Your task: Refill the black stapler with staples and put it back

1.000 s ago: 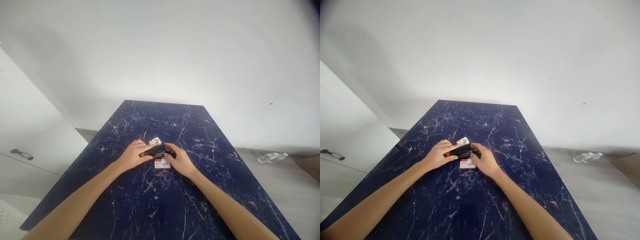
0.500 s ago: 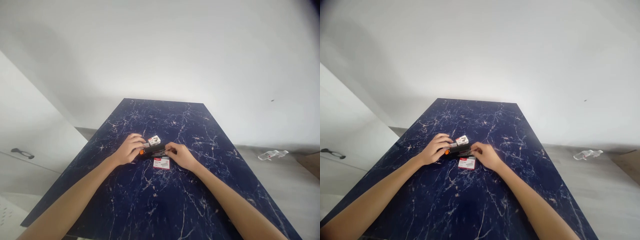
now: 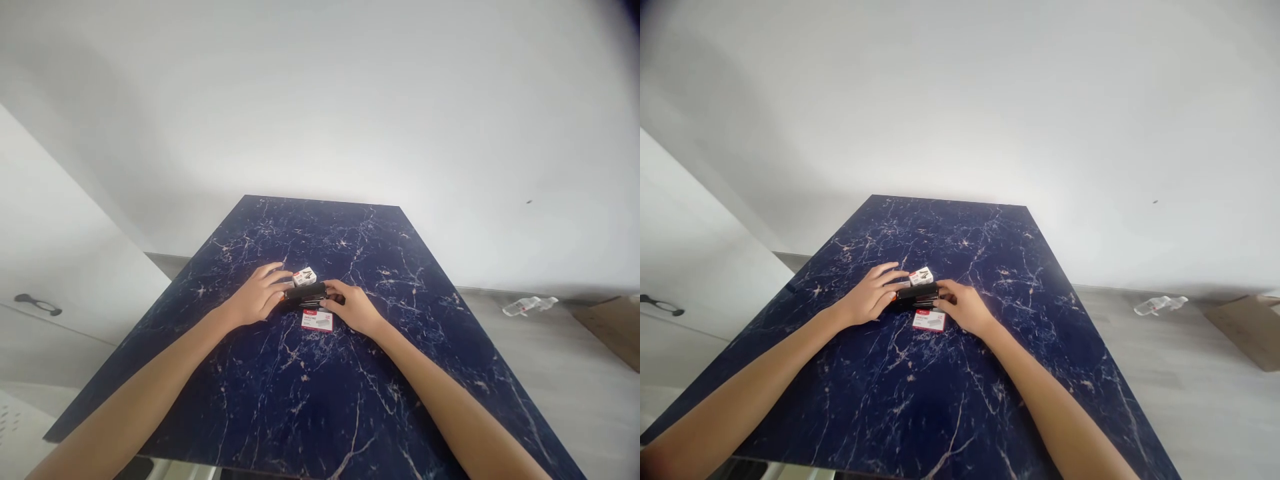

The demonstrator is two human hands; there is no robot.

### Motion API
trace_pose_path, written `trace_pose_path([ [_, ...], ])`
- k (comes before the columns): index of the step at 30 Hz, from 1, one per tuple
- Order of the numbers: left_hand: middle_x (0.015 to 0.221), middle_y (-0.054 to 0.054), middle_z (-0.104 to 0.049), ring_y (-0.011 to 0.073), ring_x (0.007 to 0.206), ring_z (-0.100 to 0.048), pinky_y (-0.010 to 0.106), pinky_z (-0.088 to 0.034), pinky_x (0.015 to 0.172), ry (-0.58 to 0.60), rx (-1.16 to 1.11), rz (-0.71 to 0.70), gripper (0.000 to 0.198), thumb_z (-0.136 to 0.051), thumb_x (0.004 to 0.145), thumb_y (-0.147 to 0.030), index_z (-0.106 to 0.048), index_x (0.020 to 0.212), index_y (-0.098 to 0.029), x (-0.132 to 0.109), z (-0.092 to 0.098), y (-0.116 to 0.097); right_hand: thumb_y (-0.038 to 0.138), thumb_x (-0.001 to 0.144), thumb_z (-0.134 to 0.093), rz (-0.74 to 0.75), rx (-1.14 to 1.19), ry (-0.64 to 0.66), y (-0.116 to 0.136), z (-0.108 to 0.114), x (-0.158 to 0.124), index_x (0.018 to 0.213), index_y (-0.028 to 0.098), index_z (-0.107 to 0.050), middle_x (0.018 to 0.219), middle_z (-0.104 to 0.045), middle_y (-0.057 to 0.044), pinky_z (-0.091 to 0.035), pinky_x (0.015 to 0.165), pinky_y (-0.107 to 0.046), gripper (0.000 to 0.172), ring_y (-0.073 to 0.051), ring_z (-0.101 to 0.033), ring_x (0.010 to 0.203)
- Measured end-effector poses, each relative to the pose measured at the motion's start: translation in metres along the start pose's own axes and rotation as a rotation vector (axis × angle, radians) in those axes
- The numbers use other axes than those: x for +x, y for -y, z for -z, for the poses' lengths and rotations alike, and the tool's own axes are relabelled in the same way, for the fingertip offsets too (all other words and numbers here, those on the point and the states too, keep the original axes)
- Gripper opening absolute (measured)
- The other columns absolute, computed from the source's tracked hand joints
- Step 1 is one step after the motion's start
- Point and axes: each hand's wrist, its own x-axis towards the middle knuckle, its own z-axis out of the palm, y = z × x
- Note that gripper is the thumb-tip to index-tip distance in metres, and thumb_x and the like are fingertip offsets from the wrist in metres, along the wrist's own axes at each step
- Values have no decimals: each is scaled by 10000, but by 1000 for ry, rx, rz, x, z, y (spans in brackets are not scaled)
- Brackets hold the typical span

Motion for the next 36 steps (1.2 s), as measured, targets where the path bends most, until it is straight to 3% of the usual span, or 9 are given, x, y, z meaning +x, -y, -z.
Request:
trace_pose_path([
  [5, 1453, 99, -641, 337, 1419, -489, 584, -460, 1163, -92, 23, -45, 356, -450, 1060, -239, -734, 1274, -219, 0, -1, -2, 314, 954, -680, -21, -91, 9, -10, 24, -11, 1354, 294, -637, 1183, -806, -24, -605, 895, -405, 403, -215, -759, 922],
  [8, 1377, 122, -680, 301, 1277, -598, 525, -524, 1085, -193, 17, -128, 324, -523, 1036, -237, -696, 1309, -211, 1, 0, -5, 322, 975, -652, -39, -182, -29, -17, 42, -22, 1435, 301, -573, 1190, -801, -24, -605, 906, -433, 467, -229, -753, 916],
  [10, 1336, 125, -700, 293, 1222, -631, 509, -541, 1052, -196, 8, -155, 347, -576, 1016, -256, -662, 1348, -210, 1, -1, -9, 300, 981, -634, -25, -267, -55, -16, 48, -29, 1448, 296, -560, 1200, -789, -35, -602, 889, -432, 473, -238, -744, 935],
  [14, 1245, 121, -736, 295, 1145, -673, 507, -560, 1015, -120, -11, -139, 399, -631, 987, -304, -645, 1378, -223, 1, -5, -17, 258, 1018, -549, 125, -476, -128, -3, 41, -35, 1165, 241, -702, 1094, -759, -84, -568, 837, -387, 213, -247, -706, 956],
  [16, 1213, 122, -745, 291, 1111, -684, 505, -568, 999, -111, -15, -120, 393, -634, 986, -304, -650, 1370, -223, 1, -7, -18, 243, 1029, -513, 174, -542, -88, 3, 32, -36, 1056, 234, -728, 1001, -753, -85, -547, 770, -352, 217, -232, -701, 885],
  [21, 1195, 114, -748, 279, 1097, -691, 494, -570, 998, -137, -39, -118, 385, -653, 975, -290, -651, 1355, -230, 0, -11, -17, 290, 1026, -558, 174, -543, 57, -2, 15, -38, 1197, 280, -750, 1055, -808, -52, -547, 727, -338, 257, -232, -749, 852],
  [27, 1191, 101, -742, 261, 1075, -703, 464, -579, 980, -144, -81, -82, 386, -662, 964, -291, -638, 1348, -251, -1, -13, -16, 322, 1054, -548, 194, -489, 57, -8, 11, -36, 1137, 299, -779, 1082, -814, -30, -567, 811, -345, 247, -237, -766, 946],
  [36, 1205, 96, -742, 261, 1101, -702, 453, -586, 978, -132, -100, -58, 382, -643, 968, -293, -636, 1348, -251, -1, -12, -17, 291, 1013, -601, 135, -605, 60, 3, 18, -38, 1134, 246, -737, 1010, -741, -62, -503, 648, -301, 188, -193, -689, 762],
])
